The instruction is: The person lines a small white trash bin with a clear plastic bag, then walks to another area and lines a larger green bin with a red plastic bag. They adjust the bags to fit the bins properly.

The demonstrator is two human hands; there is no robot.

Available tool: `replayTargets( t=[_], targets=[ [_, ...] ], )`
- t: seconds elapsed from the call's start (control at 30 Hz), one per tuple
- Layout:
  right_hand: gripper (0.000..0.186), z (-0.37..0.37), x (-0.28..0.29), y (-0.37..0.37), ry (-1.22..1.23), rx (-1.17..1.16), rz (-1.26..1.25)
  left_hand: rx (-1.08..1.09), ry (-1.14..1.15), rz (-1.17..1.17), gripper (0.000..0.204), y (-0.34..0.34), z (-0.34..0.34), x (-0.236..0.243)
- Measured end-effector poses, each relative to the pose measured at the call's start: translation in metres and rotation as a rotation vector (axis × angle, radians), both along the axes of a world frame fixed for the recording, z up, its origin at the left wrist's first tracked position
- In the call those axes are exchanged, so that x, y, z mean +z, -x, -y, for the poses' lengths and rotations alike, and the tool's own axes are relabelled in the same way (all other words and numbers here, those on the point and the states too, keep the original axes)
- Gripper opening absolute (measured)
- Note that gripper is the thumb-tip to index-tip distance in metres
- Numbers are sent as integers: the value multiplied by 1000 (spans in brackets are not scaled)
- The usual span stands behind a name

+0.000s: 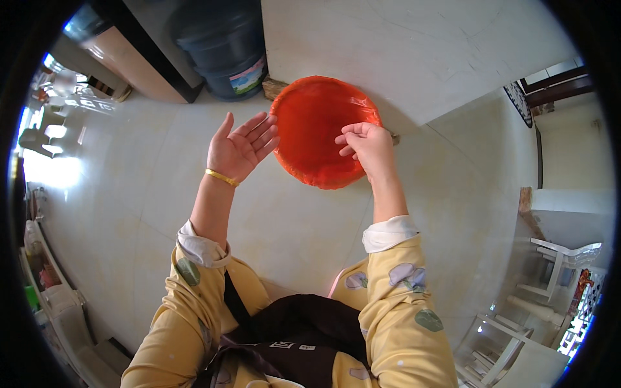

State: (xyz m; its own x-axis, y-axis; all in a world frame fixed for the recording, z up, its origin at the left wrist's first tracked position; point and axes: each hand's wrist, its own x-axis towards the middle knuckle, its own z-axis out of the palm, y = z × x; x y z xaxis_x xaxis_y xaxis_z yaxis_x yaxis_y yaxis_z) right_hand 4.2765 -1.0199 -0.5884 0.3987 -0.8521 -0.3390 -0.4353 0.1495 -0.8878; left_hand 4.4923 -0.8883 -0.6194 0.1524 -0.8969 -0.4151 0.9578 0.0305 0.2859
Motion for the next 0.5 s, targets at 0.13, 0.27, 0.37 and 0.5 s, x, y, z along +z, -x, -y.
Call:
replayTargets(
  t=[0.13, 0.27, 0.37, 0.5],
  targets=[
    [15, 4, -7, -1, 59, 26, -71, -27, 0, -6, 61, 2, 3, -5],
    [8, 11, -24, 4, 257, 58, -276, -42, 6, -3, 62, 3, 6, -8],
    [6, 11, -20, 0, 279, 77, -477, -36, 16, 12, 60, 1, 5, -12],
    [9, 19, -39, 11, 435, 34, -326, -13, -24, 9, 47, 0, 8, -13]
  ],
)
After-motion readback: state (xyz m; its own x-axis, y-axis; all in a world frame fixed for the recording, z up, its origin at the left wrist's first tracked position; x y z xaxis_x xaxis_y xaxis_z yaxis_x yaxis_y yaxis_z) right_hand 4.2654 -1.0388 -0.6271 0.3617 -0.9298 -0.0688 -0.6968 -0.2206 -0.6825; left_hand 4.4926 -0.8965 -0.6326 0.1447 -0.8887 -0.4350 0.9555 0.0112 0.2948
